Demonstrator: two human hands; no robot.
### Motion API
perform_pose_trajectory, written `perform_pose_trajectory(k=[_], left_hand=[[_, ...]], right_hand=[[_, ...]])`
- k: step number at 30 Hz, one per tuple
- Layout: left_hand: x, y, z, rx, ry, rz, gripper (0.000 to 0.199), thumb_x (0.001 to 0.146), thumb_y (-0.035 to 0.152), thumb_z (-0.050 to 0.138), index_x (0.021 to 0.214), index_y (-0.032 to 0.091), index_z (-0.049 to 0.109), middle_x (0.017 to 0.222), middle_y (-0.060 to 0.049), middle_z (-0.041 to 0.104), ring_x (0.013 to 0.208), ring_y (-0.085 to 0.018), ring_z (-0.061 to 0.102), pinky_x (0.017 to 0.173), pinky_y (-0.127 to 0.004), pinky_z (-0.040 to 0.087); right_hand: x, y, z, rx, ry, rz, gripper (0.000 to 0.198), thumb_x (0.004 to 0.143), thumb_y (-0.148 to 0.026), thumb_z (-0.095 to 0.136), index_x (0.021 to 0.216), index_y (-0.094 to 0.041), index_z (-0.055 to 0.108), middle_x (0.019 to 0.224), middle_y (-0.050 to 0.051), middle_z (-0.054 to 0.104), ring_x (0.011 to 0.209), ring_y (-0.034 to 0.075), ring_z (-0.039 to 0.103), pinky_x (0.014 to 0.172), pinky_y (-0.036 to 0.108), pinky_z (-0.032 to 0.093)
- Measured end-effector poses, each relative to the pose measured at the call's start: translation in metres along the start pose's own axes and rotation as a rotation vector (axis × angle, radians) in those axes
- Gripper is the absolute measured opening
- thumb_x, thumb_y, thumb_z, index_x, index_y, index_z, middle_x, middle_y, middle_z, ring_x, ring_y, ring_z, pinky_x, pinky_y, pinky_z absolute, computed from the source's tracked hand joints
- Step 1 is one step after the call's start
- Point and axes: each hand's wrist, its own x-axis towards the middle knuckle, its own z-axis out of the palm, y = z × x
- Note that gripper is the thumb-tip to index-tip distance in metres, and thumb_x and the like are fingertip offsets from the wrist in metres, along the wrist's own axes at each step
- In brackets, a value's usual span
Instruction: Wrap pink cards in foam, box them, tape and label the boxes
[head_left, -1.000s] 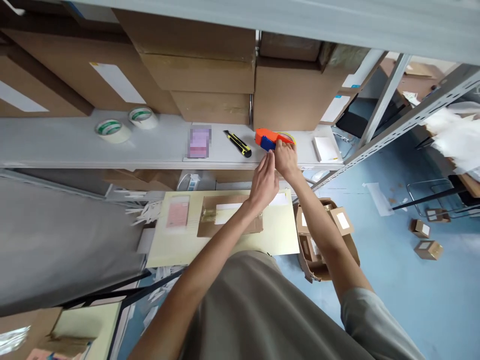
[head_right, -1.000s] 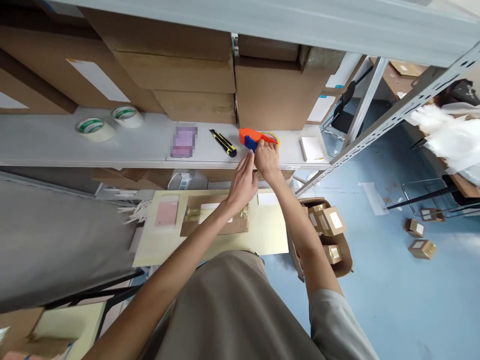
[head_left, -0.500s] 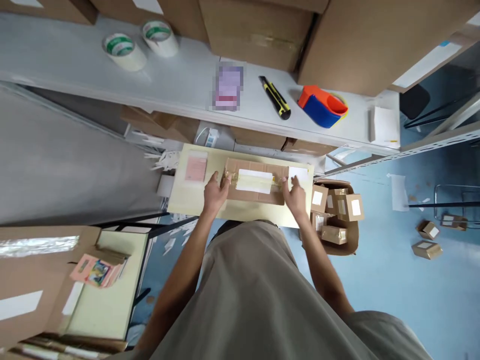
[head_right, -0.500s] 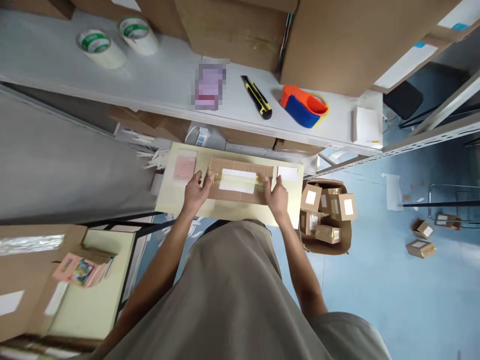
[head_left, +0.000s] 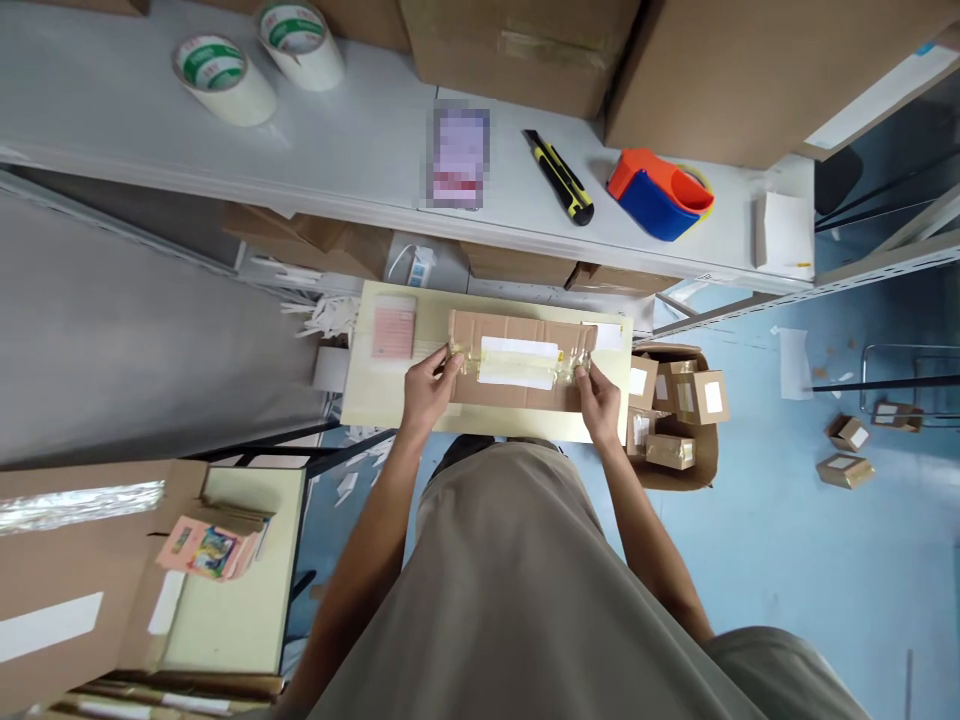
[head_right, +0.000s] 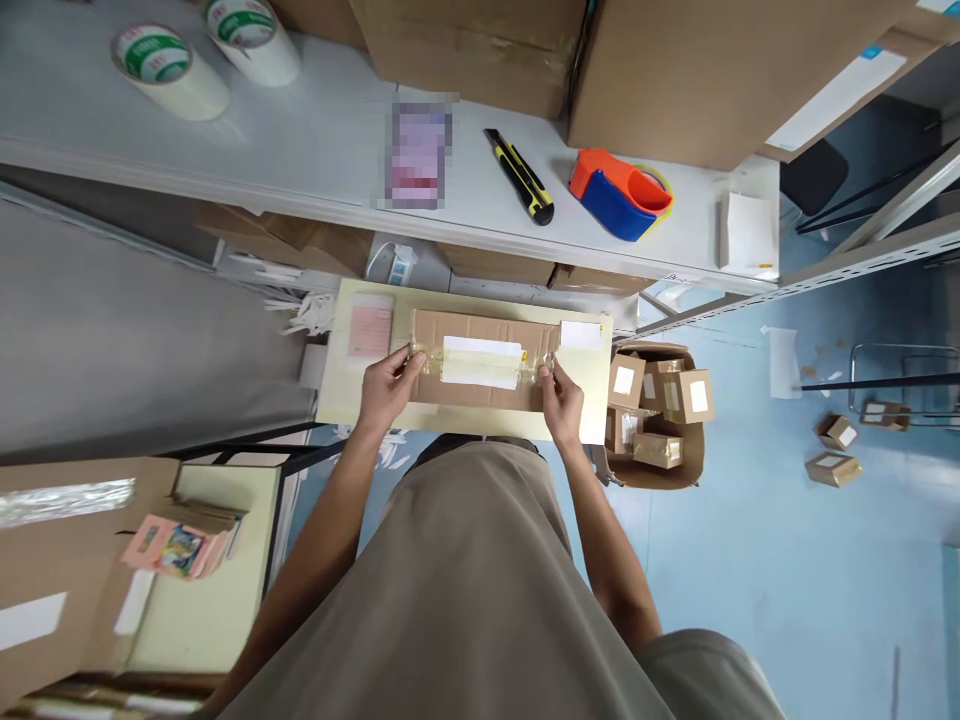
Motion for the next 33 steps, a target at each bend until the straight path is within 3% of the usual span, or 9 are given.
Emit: perform_pose_trajectory(k=[3,5,12,17,19,22,25,28,33], left_hand=[[-0.011,-0.011,-0.02,-0.022,-0.012,0.071,0.054,0.099,0.065,0.064,0.128,0.023,0.081,0.134,-0.012,0.077,0.115,-0.025,0.075,0.102,-0.034,0.062],[-0.017,-0.027,-0.025,-0.056,-0.046,0.045,0.059,0.095,0.068,0.069,0.13,0.023,0.08,0.134,-0.012,0.075,0.109,-0.024,0.076,0.102,-0.037,0.064],[-0.038,-0.121,0.009,-0.279,-0.21,-0.234,0.076,0.078,0.076,0.081,0.125,0.017,0.082,0.134,-0.017,0.081,0.13,-0.037,0.073,0.12,-0.05,0.056],[-0.032,-0.153,0.025,-0.206,-0.32,-0.409,0.055,0.076,0.063,0.079,0.108,0.017,0.083,0.121,-0.018,0.084,0.132,-0.044,0.073,0.123,-0.061,0.052],[-0.015,-0.152,0.027,-0.194,-0.271,-0.407,0.054,0.083,0.06,0.075,0.118,0.019,0.08,0.138,-0.02,0.08,0.144,-0.042,0.067,0.126,-0.059,0.049],[0.019,-0.137,0.032,-0.24,-0.161,-0.381,0.057,0.093,0.056,0.068,0.14,0.023,0.071,0.166,-0.018,0.063,0.159,-0.036,0.056,0.127,-0.052,0.049],[0.046,-0.111,0.038,-0.279,-0.128,-0.351,0.055,0.101,0.057,0.061,0.142,0.021,0.069,0.168,-0.02,0.061,0.157,-0.035,0.058,0.126,-0.051,0.05],[0.053,-0.086,0.038,-0.239,-0.15,-0.302,0.06,0.104,0.069,0.057,0.135,0.02,0.073,0.157,-0.021,0.07,0.151,-0.037,0.062,0.128,-0.054,0.046],[0.027,-0.054,0.017,-0.233,-0.06,-0.181,0.07,0.101,0.08,0.062,0.14,0.023,0.074,0.155,-0.017,0.071,0.151,-0.037,0.062,0.127,-0.051,0.047]], right_hand=[[-0.02,0.007,0.002,0.316,0.267,-0.021,0.073,0.108,-0.072,0.044,0.143,-0.015,0.074,0.135,0.019,0.076,0.124,0.035,0.072,0.102,0.044,0.064],[-0.024,0.021,0.011,0.445,0.302,-0.038,0.059,0.1,-0.067,0.064,0.129,-0.019,0.081,0.142,0.019,0.072,0.129,0.033,0.071,0.11,0.045,0.063],[-0.008,0.091,0.074,0.64,0.122,-0.014,0.035,0.086,-0.054,0.072,0.097,-0.023,0.085,0.125,0.014,0.079,0.122,0.032,0.074,0.104,0.047,0.067],[0.016,0.116,0.087,0.526,-0.011,0.122,0.022,0.079,-0.043,0.069,0.069,-0.024,0.074,0.091,0.012,0.082,0.097,0.035,0.078,0.098,0.054,0.066],[0.034,0.118,0.081,0.517,0.044,0.15,0.024,0.081,-0.046,0.066,0.079,-0.024,0.076,0.1,0.015,0.085,0.104,0.037,0.079,0.103,0.058,0.064],[0.064,0.114,0.072,0.535,0.117,0.177,0.044,0.088,-0.055,0.061,0.11,-0.02,0.078,0.132,0.022,0.081,0.122,0.036,0.077,0.108,0.057,0.063],[0.08,0.102,0.067,0.569,0.098,0.189,0.059,0.091,-0.064,0.063,0.124,-0.017,0.075,0.134,0.024,0.081,0.12,0.035,0.079,0.1,0.053,0.067],[0.072,0.089,0.061,0.588,0.078,0.187,0.069,0.089,-0.072,0.071,0.131,-0.016,0.074,0.129,0.023,0.084,0.123,0.037,0.079,0.1,0.054,0.067],[0.031,0.07,0.032,0.603,0.165,0.122,0.087,0.09,-0.086,0.071,0.144,-0.017,0.071,0.138,0.024,0.081,0.129,0.039,0.075,0.102,0.054,0.065]])
